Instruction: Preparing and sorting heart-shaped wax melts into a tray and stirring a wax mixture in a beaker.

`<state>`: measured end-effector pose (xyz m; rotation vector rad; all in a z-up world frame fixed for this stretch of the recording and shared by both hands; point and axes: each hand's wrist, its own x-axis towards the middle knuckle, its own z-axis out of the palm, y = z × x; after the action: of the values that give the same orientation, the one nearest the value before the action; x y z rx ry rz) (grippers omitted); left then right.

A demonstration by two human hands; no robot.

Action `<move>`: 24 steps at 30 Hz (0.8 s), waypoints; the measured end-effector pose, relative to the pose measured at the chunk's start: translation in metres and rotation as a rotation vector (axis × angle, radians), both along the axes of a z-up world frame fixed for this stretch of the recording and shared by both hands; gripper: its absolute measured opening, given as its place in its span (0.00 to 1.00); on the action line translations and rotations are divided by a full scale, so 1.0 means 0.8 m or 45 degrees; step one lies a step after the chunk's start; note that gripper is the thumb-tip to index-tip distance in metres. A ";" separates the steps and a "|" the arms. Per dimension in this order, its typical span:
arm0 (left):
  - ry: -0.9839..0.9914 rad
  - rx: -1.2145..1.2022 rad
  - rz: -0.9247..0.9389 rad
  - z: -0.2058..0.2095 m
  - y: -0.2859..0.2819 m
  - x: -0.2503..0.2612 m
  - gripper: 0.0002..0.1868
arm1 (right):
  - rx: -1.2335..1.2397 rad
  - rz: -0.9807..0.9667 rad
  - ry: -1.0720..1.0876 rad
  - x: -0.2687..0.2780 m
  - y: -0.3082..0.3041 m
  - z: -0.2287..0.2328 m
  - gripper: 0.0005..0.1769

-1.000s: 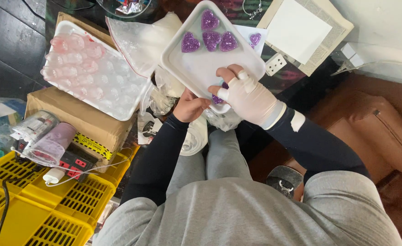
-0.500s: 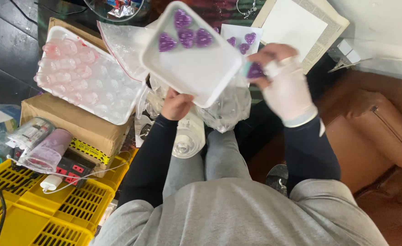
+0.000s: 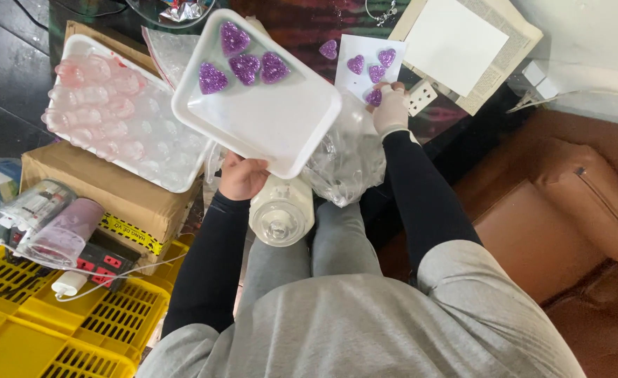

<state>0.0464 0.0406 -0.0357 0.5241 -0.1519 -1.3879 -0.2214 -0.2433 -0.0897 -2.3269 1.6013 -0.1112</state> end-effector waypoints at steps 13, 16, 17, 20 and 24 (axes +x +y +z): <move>0.017 -0.176 -0.063 -0.087 0.008 -0.028 0.22 | -0.250 -0.073 -0.430 0.026 0.011 0.144 0.26; -0.046 -0.051 -0.165 -0.017 -0.012 -0.026 0.37 | 0.044 -0.081 -0.926 0.037 0.057 0.233 0.20; -0.100 -0.013 -0.249 -0.010 -0.017 -0.026 0.39 | -0.127 0.180 -0.879 0.039 0.070 0.254 0.21; -0.159 -0.027 -0.351 -0.005 -0.028 -0.033 0.43 | -0.290 0.605 -0.673 0.068 0.101 0.335 0.30; -0.168 -0.032 -0.388 -0.007 -0.031 -0.049 0.44 | -0.372 0.984 -0.209 0.073 0.122 0.345 0.50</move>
<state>0.0075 0.0162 -0.0415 0.5895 -0.3677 -1.6453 -0.1634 -0.1461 0.1862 -2.8924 0.5592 -0.3597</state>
